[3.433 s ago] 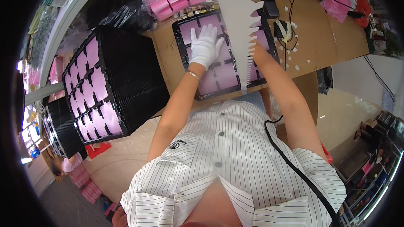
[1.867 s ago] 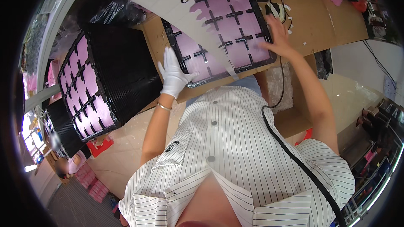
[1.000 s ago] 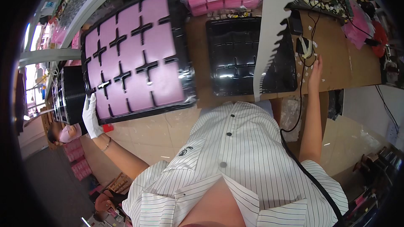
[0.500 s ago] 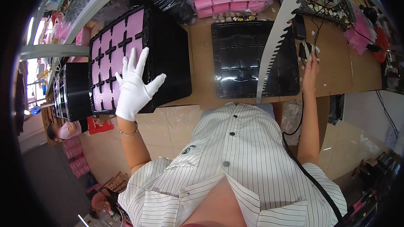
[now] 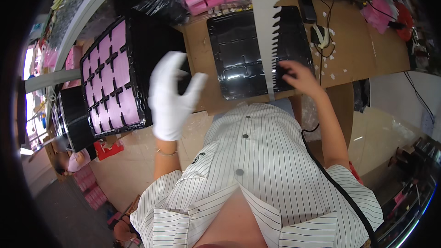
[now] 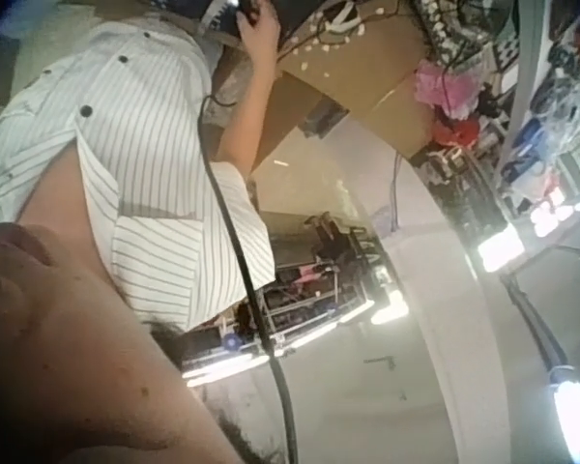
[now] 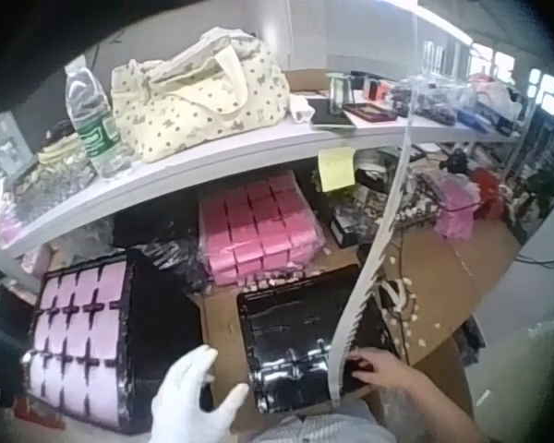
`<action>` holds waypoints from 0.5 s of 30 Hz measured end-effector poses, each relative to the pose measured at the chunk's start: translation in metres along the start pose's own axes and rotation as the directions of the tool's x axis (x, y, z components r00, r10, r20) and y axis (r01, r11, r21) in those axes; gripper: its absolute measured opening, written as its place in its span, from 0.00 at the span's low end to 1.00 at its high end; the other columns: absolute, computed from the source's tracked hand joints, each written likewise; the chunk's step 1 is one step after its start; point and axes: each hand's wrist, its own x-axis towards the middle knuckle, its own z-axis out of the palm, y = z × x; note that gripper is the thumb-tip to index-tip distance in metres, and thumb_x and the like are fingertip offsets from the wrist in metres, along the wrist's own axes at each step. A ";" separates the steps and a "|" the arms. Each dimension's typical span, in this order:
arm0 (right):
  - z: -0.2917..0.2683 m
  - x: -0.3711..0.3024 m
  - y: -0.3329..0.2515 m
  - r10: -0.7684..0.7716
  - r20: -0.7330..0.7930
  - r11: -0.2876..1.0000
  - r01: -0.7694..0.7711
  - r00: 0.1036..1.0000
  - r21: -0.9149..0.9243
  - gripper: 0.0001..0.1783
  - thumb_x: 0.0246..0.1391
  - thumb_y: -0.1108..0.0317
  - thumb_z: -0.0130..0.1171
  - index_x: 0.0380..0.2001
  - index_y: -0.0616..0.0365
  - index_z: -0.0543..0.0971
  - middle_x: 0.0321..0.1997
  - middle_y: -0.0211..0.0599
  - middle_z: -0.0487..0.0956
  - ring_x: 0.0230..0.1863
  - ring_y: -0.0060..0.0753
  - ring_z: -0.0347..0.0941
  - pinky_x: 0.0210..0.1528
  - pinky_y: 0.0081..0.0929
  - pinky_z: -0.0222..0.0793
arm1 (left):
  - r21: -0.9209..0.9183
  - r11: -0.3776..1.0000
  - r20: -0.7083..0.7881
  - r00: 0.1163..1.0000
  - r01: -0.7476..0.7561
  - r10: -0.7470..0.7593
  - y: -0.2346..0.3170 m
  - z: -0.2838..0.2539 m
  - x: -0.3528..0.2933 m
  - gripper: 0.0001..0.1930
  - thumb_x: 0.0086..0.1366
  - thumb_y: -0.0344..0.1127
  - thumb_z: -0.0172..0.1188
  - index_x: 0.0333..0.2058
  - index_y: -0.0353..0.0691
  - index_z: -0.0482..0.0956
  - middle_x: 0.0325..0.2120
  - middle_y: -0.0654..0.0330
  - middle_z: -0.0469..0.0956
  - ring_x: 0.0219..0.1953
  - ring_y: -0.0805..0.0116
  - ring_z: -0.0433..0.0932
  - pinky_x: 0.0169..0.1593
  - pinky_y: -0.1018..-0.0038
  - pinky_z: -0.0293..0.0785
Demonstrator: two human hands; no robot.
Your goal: The person inserts pink foam padding into black plastic bins and secures them with a white serrated guard strip by hand.
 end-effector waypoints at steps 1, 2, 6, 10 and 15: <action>0.009 0.002 -0.004 0.060 0.134 0.998 -0.055 0.989 -0.036 0.27 0.48 0.73 0.63 0.55 0.57 0.72 0.53 0.39 0.76 0.52 0.35 0.72 0.53 0.30 0.70 | -0.258 0.918 0.319 0.924 0.299 -0.212 0.026 0.018 0.000 0.34 0.50 0.43 0.71 0.54 0.37 0.71 0.52 0.49 0.72 0.38 0.64 0.77 0.44 0.71 0.75; 0.017 0.000 -0.008 0.122 0.261 0.991 -0.104 0.958 -0.080 0.28 0.47 0.72 0.64 0.54 0.58 0.72 0.52 0.40 0.76 0.51 0.34 0.74 0.52 0.30 0.72 | -0.326 0.899 0.433 0.892 0.292 -0.132 0.020 0.054 -0.007 0.37 0.50 0.48 0.71 0.57 0.37 0.69 0.52 0.50 0.72 0.35 0.64 0.77 0.44 0.71 0.75; 0.053 0.003 0.007 0.277 0.244 0.950 -0.302 0.929 0.072 0.15 0.51 0.74 0.63 0.43 0.65 0.76 0.35 0.32 0.80 0.39 0.25 0.77 0.45 0.21 0.71 | -0.327 0.847 0.729 0.682 0.420 -0.057 0.018 0.151 -0.001 0.24 0.56 0.52 0.65 0.46 0.43 0.80 0.35 0.53 0.80 0.34 0.66 0.79 0.41 0.71 0.75; 0.087 0.012 0.006 0.187 -0.064 0.842 -0.127 0.980 0.525 0.10 0.54 0.78 0.60 0.41 0.63 0.77 0.33 0.30 0.80 0.36 0.16 0.75 0.41 0.15 0.70 | -0.601 0.575 0.471 0.827 0.555 -0.306 -0.011 0.187 -0.007 0.10 0.61 0.37 0.63 0.35 0.35 0.83 0.24 0.62 0.81 0.25 0.78 0.76 0.30 0.80 0.72; 0.108 0.040 -0.023 0.162 -0.151 0.851 -0.060 0.975 0.522 0.08 0.55 0.76 0.60 0.39 0.62 0.78 0.33 0.28 0.80 0.35 0.13 0.74 0.39 0.12 0.68 | -0.664 0.336 0.480 0.726 0.667 -0.493 -0.029 0.163 -0.002 0.08 0.63 0.32 0.61 0.35 0.33 0.82 0.27 0.62 0.82 0.24 0.80 0.77 0.29 0.83 0.72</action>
